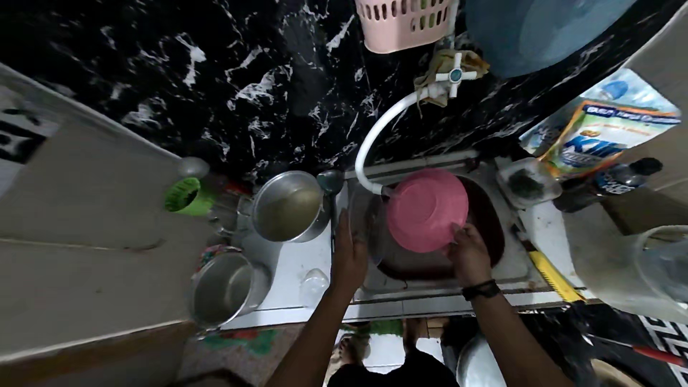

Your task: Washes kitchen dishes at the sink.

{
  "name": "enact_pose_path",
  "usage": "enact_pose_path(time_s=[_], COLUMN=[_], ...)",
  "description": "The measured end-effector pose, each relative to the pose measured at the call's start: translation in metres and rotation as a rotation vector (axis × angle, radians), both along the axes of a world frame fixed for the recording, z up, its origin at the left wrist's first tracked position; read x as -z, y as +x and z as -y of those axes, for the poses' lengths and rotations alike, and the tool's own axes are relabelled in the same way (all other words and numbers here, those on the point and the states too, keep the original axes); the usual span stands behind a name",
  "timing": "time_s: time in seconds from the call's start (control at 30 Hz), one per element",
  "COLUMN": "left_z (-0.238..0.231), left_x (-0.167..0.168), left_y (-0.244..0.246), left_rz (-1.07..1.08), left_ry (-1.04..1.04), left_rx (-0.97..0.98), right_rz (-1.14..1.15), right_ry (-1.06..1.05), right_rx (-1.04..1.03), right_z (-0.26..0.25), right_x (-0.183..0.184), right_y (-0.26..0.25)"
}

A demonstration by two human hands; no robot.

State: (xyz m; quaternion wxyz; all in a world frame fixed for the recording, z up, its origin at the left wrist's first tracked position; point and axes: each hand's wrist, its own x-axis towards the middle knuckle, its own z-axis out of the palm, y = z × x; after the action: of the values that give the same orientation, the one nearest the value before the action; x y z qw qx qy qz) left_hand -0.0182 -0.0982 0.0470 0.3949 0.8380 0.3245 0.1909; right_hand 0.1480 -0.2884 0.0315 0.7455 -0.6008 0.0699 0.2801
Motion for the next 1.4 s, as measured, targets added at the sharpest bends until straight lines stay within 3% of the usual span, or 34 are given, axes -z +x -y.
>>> enact_pose_path(time_s=[0.17,0.53,0.7,0.9,1.1,1.2,1.4], left_z=[-0.001,0.002,0.001,-0.001,0.001,0.004,0.008], left_x=[-0.004,0.002,-0.005,-0.020,-0.032,-0.033,-0.035], left_y=[-0.008,-0.007,-0.008,-0.010,-0.018,-0.022,-0.031], left_rz=[-0.027,-0.076,-0.109,-0.117,-0.220,-0.219,-0.243], left_ry=[-0.080,-0.176,-0.191,-0.332,-0.290,-0.266,-0.300], left_rx=[-0.056,-0.101,-0.091,-0.131,-0.054,-0.024,0.016], right_rz=[0.198,0.830,1.079,0.824,0.865,0.873,0.801], right_ry=[-0.092,-0.727,-0.838,-0.473,-0.531,-0.489,-0.110], right_rx=[-0.176,-0.853,-1.063,-0.779,-0.643,-0.403,0.015], right_z=[-0.027,-0.143,-0.132,-0.059,-0.002,0.017,0.052], right_x=[0.000,-0.032,-0.053,-0.063,-0.089,-0.103,-0.101], right_y=[0.002,0.034,0.029,0.060,0.085,0.096,0.102])
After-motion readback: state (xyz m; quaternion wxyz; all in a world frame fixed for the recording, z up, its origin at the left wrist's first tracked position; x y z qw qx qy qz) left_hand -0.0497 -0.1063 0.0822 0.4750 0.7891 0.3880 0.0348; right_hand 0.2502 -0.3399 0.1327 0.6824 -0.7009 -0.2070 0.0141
